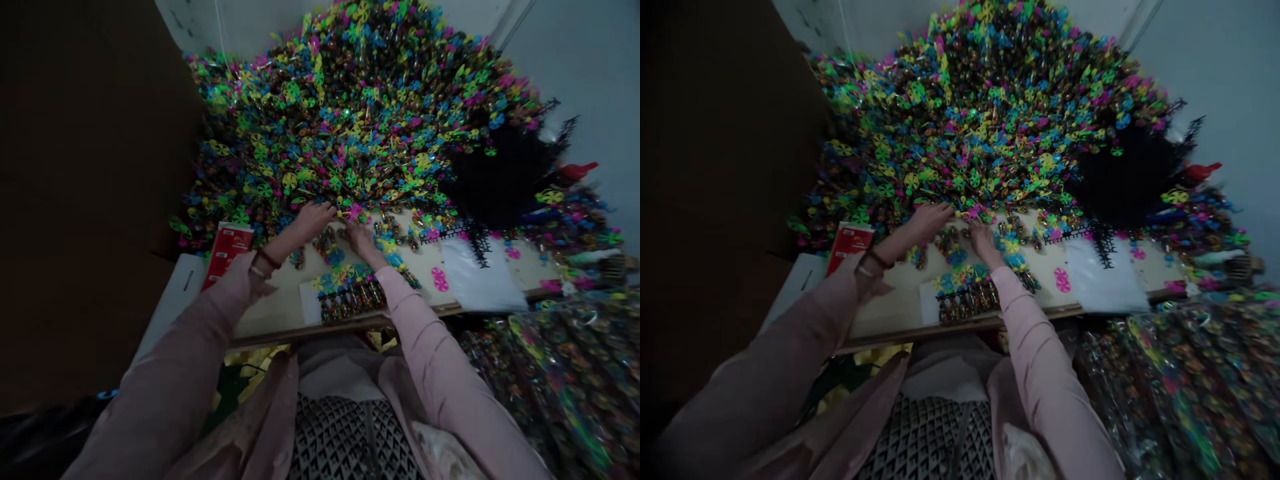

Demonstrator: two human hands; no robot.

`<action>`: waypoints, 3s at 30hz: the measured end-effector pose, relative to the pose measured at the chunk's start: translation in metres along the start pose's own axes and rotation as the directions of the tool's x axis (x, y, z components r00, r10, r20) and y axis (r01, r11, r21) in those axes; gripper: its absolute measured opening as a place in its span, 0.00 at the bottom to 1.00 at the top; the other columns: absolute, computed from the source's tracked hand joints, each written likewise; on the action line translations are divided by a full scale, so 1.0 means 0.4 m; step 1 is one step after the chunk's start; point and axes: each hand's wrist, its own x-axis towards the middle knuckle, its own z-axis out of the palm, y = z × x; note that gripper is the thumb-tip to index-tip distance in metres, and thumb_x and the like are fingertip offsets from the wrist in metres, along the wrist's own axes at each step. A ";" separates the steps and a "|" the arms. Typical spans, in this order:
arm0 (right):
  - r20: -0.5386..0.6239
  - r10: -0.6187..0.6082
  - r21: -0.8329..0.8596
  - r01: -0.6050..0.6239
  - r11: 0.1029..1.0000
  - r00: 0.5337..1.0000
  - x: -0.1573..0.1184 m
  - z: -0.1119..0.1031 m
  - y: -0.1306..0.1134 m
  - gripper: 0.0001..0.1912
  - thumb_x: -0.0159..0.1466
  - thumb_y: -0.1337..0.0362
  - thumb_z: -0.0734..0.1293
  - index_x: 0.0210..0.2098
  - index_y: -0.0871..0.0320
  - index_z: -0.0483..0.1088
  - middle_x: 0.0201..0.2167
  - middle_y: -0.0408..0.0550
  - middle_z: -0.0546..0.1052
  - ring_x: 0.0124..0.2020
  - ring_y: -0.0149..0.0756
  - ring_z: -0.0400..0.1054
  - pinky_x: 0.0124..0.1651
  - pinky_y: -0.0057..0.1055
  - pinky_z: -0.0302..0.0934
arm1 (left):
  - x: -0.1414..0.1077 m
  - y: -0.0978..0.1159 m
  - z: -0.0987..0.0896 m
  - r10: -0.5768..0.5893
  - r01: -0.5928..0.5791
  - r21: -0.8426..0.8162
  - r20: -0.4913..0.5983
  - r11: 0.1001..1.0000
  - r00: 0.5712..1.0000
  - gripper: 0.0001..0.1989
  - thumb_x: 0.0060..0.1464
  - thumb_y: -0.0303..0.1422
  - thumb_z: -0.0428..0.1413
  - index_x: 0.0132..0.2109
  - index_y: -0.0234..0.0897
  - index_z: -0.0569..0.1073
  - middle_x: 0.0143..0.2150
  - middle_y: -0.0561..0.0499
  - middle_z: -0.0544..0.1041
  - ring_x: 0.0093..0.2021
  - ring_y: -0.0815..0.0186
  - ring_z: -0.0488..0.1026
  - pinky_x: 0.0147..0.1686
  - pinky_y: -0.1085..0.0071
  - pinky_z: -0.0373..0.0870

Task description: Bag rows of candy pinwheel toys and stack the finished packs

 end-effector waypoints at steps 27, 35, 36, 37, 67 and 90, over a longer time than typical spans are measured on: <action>-0.340 0.362 0.339 -0.246 0.908 0.868 -0.283 0.005 0.027 0.17 0.64 0.61 0.59 0.50 0.60 0.65 0.43 0.56 0.74 0.46 0.46 0.65 0.50 0.41 0.58 | -0.331 0.478 0.151 -0.569 0.572 -0.285 0.100 0.769 0.816 0.29 0.59 0.30 0.45 0.66 0.34 0.51 0.53 0.36 0.65 0.39 0.61 0.73 0.34 0.69 0.69; -0.438 0.629 0.739 -0.141 0.659 0.643 -0.503 0.015 -0.025 0.21 0.64 0.52 0.62 0.50 0.60 0.68 0.36 0.49 0.75 0.33 0.35 0.69 0.40 0.34 0.65 | -0.354 0.494 0.168 -0.554 0.554 -0.349 0.110 0.756 0.825 0.26 0.62 0.30 0.42 0.66 0.32 0.52 0.54 0.33 0.63 0.47 0.56 0.70 0.43 0.63 0.68; -0.449 0.646 0.753 -0.127 0.645 0.618 -0.518 0.018 -0.038 0.20 0.64 0.53 0.62 0.50 0.60 0.68 0.36 0.50 0.75 0.33 0.34 0.69 0.39 0.33 0.65 | -0.357 0.498 0.170 -0.549 0.548 -0.349 0.105 0.760 0.829 0.26 0.62 0.30 0.42 0.66 0.32 0.51 0.55 0.33 0.63 0.47 0.55 0.70 0.44 0.63 0.68; -0.462 0.654 0.761 -0.110 0.639 0.599 -0.530 0.022 -0.050 0.20 0.64 0.54 0.63 0.49 0.60 0.69 0.38 0.50 0.75 0.34 0.33 0.69 0.39 0.32 0.66 | -0.358 0.501 0.171 -0.545 0.545 -0.345 0.105 0.764 0.832 0.27 0.61 0.29 0.42 0.66 0.32 0.51 0.55 0.32 0.63 0.48 0.55 0.70 0.44 0.63 0.68; -0.452 -0.080 -0.010 0.085 0.996 0.888 -0.471 0.143 -0.293 0.15 0.67 0.63 0.59 0.49 0.62 0.69 0.35 0.54 0.73 0.38 0.41 0.62 0.44 0.39 0.57 | -0.463 0.293 0.172 -0.254 0.232 -0.384 -0.008 0.894 0.967 0.29 0.55 0.22 0.49 0.62 0.51 0.65 0.58 0.44 0.66 0.52 0.55 0.62 0.47 0.59 0.62; 0.047 -0.388 -0.231 0.388 0.893 0.921 0.034 -0.008 -0.003 0.18 0.66 0.70 0.57 0.51 0.55 0.71 0.58 0.52 0.65 0.56 0.47 0.54 0.50 0.41 0.52 | -0.164 -0.028 0.147 -0.105 0.112 -0.067 0.094 0.991 0.990 0.12 0.60 0.28 0.49 0.48 0.32 0.73 0.53 0.37 0.69 0.57 0.53 0.61 0.53 0.57 0.57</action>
